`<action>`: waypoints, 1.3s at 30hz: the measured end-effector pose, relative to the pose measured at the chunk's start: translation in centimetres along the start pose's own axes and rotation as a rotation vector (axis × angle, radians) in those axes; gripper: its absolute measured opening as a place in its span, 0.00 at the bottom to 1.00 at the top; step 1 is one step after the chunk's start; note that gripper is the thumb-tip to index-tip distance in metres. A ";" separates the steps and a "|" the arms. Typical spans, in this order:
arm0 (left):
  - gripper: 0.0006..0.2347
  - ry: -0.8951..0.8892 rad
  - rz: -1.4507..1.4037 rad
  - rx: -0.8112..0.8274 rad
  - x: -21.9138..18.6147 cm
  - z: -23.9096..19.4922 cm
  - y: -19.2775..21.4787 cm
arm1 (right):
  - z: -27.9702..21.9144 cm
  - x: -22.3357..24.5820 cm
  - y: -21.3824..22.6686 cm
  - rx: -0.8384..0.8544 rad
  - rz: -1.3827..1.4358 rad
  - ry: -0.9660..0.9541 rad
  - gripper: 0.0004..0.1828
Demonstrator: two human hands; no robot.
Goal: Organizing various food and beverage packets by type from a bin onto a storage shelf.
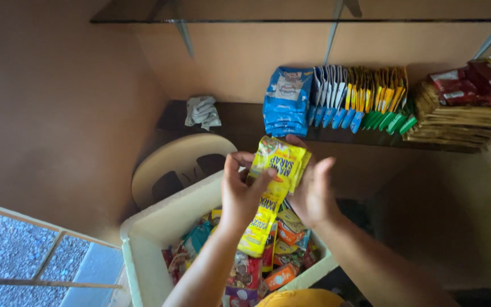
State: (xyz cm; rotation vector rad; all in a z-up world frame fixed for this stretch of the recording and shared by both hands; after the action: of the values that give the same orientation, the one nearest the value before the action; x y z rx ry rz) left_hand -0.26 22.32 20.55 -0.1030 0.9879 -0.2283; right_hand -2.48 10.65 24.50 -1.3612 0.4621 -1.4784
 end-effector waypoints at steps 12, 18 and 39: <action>0.11 0.397 -0.015 0.201 8.4 -6.2 0.3 | 0.0 7.5 6.1 -0.337 -0.422 0.281 0.23; 0.07 -0.083 0.146 0.315 -2.2 -3.5 -1.2 | -1.8 10.3 7.5 -0.453 -1.058 0.424 0.27; 0.13 0.313 0.215 0.452 7.9 -5.4 -1.6 | -3.3 7.6 8.7 -0.507 -0.473 0.345 0.31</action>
State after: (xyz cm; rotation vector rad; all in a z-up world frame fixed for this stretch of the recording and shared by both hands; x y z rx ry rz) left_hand -0.86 18.96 11.46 0.4620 1.2246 -0.2691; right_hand -0.59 -0.41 20.23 -1.6900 0.8163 -2.1004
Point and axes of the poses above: each hand's wrist, its own z-axis towards the middle knuckle, its own y-axis out of the back of the hand, x = y × z, the point moved 10 cm from there along z, towards the middle knuckle, and after that the axes turned 12 degrees about -y, right-handed, at the moved point
